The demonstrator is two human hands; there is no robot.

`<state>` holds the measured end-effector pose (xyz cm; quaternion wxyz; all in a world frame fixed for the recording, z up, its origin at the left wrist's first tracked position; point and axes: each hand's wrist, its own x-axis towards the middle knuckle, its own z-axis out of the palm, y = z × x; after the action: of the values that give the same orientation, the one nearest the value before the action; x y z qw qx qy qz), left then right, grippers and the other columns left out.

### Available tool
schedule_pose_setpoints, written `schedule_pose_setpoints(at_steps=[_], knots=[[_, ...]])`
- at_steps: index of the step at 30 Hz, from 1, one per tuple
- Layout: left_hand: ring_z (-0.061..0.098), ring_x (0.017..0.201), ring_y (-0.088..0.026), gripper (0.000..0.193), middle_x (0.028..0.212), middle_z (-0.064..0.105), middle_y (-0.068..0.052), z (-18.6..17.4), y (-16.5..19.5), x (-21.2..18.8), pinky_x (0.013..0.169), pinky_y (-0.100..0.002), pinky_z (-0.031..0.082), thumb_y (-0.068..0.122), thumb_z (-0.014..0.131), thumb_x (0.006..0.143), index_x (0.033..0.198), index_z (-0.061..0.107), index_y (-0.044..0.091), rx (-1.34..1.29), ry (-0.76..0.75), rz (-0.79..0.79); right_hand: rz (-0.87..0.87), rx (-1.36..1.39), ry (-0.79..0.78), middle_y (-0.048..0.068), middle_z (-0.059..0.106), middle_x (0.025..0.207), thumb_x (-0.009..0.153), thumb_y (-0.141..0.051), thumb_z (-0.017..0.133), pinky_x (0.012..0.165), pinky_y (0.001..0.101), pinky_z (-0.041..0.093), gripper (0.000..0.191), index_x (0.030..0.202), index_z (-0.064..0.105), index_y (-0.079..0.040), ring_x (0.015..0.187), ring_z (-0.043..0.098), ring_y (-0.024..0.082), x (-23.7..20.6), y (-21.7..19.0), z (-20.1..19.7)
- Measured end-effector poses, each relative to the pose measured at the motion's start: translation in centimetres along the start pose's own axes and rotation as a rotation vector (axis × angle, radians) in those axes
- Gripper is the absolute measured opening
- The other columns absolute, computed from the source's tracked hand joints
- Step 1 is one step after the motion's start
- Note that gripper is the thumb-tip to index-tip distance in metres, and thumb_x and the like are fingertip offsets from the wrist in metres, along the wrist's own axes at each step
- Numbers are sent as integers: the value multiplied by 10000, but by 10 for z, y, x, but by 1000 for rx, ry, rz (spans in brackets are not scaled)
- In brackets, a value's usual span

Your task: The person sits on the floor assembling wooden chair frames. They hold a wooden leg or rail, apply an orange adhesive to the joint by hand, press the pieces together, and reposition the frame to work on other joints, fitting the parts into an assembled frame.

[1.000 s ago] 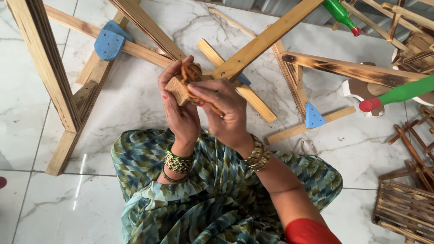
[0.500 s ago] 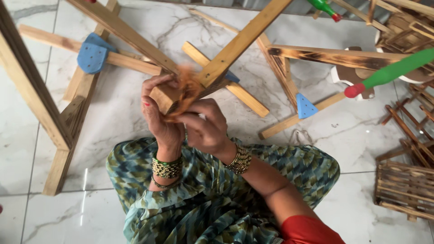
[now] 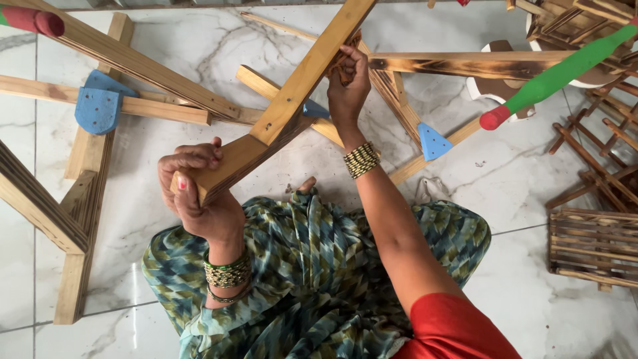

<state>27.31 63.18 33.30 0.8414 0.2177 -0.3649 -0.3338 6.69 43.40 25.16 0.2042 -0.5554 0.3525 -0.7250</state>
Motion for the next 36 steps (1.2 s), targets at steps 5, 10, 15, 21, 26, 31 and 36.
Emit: schedule_pose_setpoints(at_steps=[5,10,15,21,26,31,36], knots=[[560,803,-232,283,833,552,-169,2,-21,4,981,-476,540,288,514,1014,984,512,7,28,47,95,207,-198,139,55,685,991,998,79,697,810,224,535,108,1083,652,29,879,609,74,-76,1,25],[560,773,-255,273,792,533,-173,3,-28,4,884,-458,523,276,493,1010,965,504,7,-6,97,106,270,37,80,63,603,1091,1018,83,643,723,198,436,128,1135,673,39,803,507,65,-122,-21,27],[554,760,-262,285,781,530,-175,2,-25,5,876,-466,532,289,487,1001,954,498,8,16,125,108,213,-38,34,32,633,1017,956,98,648,796,193,486,117,1015,629,-1,870,569,72,-133,-4,23],[537,751,-259,292,776,522,-175,-6,-26,3,842,-457,510,301,495,1002,953,492,13,1,139,111,490,-105,120,13,620,834,974,83,655,610,213,406,57,981,691,39,707,474,57,-101,79,13],[530,749,-261,301,774,519,-178,-8,-35,12,821,-444,493,310,495,1012,959,493,14,1,149,104,483,122,81,4,642,880,971,73,593,662,197,472,81,990,640,11,762,575,35,-123,60,21],[521,736,-259,311,765,511,-174,-8,-47,24,794,-430,481,322,481,1021,968,492,16,30,139,106,401,-154,-18,0,613,798,939,82,603,609,206,437,101,959,679,18,694,535,36,-88,85,12],[524,745,-264,317,769,510,-170,-3,-49,24,799,-436,485,324,468,1024,959,494,15,26,154,119,448,-268,-82,-46,641,713,899,80,622,563,209,453,102,922,688,5,633,534,23,-47,116,3]])
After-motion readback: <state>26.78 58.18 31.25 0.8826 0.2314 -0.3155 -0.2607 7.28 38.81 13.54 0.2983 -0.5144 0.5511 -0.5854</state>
